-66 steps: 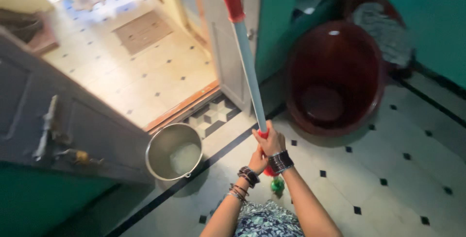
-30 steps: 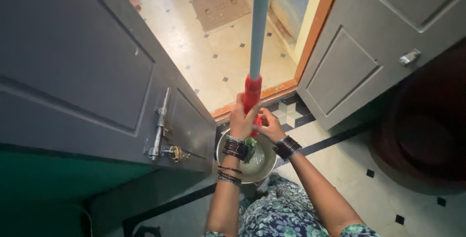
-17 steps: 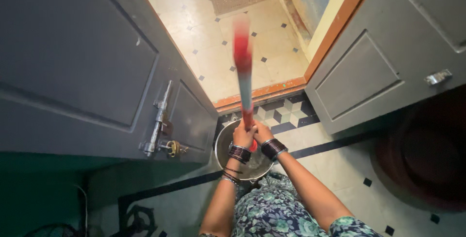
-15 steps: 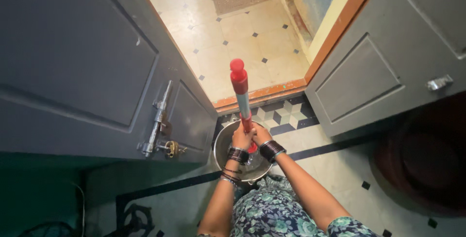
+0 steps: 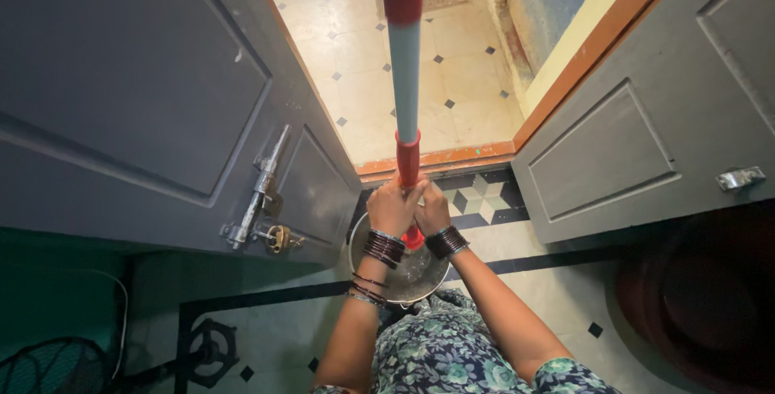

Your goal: The person mops a tiled floor using a string mop and a metal bucket of water. They repeatedly dip the mop into the bucket, wring it out, and scrub the floor in a room with green walls and a decorative tile pattern.

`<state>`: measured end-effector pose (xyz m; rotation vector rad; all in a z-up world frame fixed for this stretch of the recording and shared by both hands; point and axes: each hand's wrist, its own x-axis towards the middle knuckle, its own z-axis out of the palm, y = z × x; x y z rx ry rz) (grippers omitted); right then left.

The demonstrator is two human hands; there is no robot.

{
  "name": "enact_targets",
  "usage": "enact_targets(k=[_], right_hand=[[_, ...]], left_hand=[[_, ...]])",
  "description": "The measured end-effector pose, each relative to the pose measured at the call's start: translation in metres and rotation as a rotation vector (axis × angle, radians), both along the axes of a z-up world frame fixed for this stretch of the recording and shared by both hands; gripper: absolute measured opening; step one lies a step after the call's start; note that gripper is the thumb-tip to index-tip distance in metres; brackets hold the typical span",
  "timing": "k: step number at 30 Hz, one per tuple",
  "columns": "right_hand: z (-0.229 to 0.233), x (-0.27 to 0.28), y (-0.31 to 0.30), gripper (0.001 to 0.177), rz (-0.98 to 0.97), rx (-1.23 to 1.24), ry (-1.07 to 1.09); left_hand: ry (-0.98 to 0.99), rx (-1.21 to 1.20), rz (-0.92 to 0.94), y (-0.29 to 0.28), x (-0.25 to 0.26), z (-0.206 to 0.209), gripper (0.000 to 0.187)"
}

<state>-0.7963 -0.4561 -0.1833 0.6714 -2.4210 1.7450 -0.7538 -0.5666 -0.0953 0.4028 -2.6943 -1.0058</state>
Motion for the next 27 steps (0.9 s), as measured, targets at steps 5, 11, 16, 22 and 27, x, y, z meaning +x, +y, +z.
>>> enact_targets(k=[5, 11, 16, 22, 27], right_hand=[[-0.104, 0.001, 0.003, 0.026, 0.06, 0.346, -0.27], [-0.098, 0.008, 0.008, 0.023, 0.006, 0.362, -0.111], [-0.01, 0.006, -0.004, 0.026, -0.124, 0.162, 0.301], [-0.033, 0.001, -0.012, 0.047, -0.104, 0.2, -0.13], [-0.122, 0.018, 0.003, 0.038, -0.024, 0.29, -0.275]], left_hand=[[-0.178, 0.042, -0.064, -0.005, 0.008, -0.071, 0.045], [-0.015, 0.161, -0.143, 0.0, 0.018, -0.08, 0.049], [0.445, 0.29, -0.132, 0.002, 0.023, -0.026, 0.036], [0.459, 0.283, 0.03, 0.001, 0.02, -0.055, 0.046], [0.33, 0.067, -0.019, -0.005, 0.021, -0.097, 0.052]])
